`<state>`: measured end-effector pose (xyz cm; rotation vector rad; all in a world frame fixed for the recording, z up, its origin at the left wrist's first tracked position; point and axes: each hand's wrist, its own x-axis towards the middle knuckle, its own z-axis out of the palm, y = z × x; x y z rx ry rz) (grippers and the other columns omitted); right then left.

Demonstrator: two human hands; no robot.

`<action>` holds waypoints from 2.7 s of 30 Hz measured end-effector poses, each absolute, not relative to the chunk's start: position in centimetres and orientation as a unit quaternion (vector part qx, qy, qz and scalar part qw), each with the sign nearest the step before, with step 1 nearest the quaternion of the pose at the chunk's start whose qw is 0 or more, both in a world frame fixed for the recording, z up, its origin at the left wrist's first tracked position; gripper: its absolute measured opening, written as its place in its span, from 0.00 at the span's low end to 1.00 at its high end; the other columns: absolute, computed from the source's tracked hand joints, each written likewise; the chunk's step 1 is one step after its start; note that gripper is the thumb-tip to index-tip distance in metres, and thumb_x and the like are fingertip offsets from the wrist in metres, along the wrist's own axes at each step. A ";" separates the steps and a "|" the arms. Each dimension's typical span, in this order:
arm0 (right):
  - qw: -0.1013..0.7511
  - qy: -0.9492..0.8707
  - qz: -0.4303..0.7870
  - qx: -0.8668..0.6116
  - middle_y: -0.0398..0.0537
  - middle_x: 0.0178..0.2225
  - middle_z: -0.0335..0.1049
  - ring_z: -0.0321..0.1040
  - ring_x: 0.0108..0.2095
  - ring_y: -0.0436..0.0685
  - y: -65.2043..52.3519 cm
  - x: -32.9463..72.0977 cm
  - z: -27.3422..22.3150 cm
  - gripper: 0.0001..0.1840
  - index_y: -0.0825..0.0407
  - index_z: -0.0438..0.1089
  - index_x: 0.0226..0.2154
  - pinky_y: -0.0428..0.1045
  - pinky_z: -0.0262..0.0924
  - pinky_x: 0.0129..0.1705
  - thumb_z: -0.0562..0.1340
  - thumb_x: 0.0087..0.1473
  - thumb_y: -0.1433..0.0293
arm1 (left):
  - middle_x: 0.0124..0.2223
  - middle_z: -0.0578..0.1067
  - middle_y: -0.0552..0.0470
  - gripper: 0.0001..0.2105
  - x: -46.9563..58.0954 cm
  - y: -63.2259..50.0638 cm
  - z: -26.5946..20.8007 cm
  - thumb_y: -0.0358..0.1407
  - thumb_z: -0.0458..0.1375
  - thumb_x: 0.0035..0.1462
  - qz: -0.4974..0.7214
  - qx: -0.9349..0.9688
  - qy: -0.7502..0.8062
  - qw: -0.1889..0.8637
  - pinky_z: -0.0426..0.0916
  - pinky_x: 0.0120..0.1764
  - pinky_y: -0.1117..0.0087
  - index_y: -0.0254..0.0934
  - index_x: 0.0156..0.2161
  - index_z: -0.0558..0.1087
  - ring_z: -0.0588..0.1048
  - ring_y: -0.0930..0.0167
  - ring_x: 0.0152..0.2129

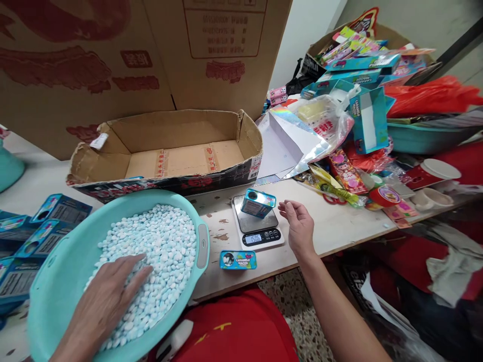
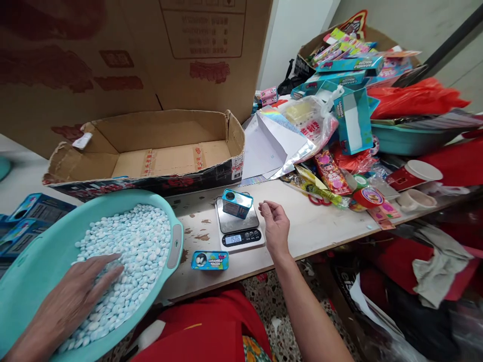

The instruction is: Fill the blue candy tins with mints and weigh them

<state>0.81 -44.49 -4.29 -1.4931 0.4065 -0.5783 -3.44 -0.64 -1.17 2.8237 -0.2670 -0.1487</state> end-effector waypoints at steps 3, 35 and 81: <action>0.660 0.112 -0.235 -0.704 0.53 0.44 0.71 0.68 0.45 0.59 -43.6 1.5 -3.6 0.25 0.52 0.67 0.45 0.56 0.64 0.48 0.65 0.50 0.55 | 0.47 0.74 0.50 0.17 -3.8 -2.2 -0.7 0.49 0.47 0.58 -0.097 0.974 -0.145 0.146 0.65 0.48 0.60 0.46 0.42 0.74 0.70 0.60 0.47; 0.505 -0.260 -0.009 -0.823 0.45 0.35 0.72 0.67 0.36 0.58 -23.9 0.6 6.4 0.17 0.50 0.70 0.38 0.50 0.60 0.38 0.70 0.45 0.65 | 0.23 0.65 0.58 0.08 0.0 -9.8 10.4 0.37 0.61 0.51 0.171 0.517 0.103 0.832 0.62 0.25 0.76 0.36 0.33 0.67 0.66 0.77 0.20; 0.671 0.206 -0.282 -0.654 0.51 0.42 0.71 0.71 0.41 0.57 -47.6 -0.5 -4.5 0.19 0.52 0.68 0.41 0.56 0.64 0.45 0.63 0.53 0.55 | 0.38 0.78 0.56 0.19 -3.4 -4.2 4.8 0.54 0.50 0.50 -0.085 0.918 0.267 0.282 0.66 0.43 0.67 0.46 0.40 0.70 0.76 0.63 0.37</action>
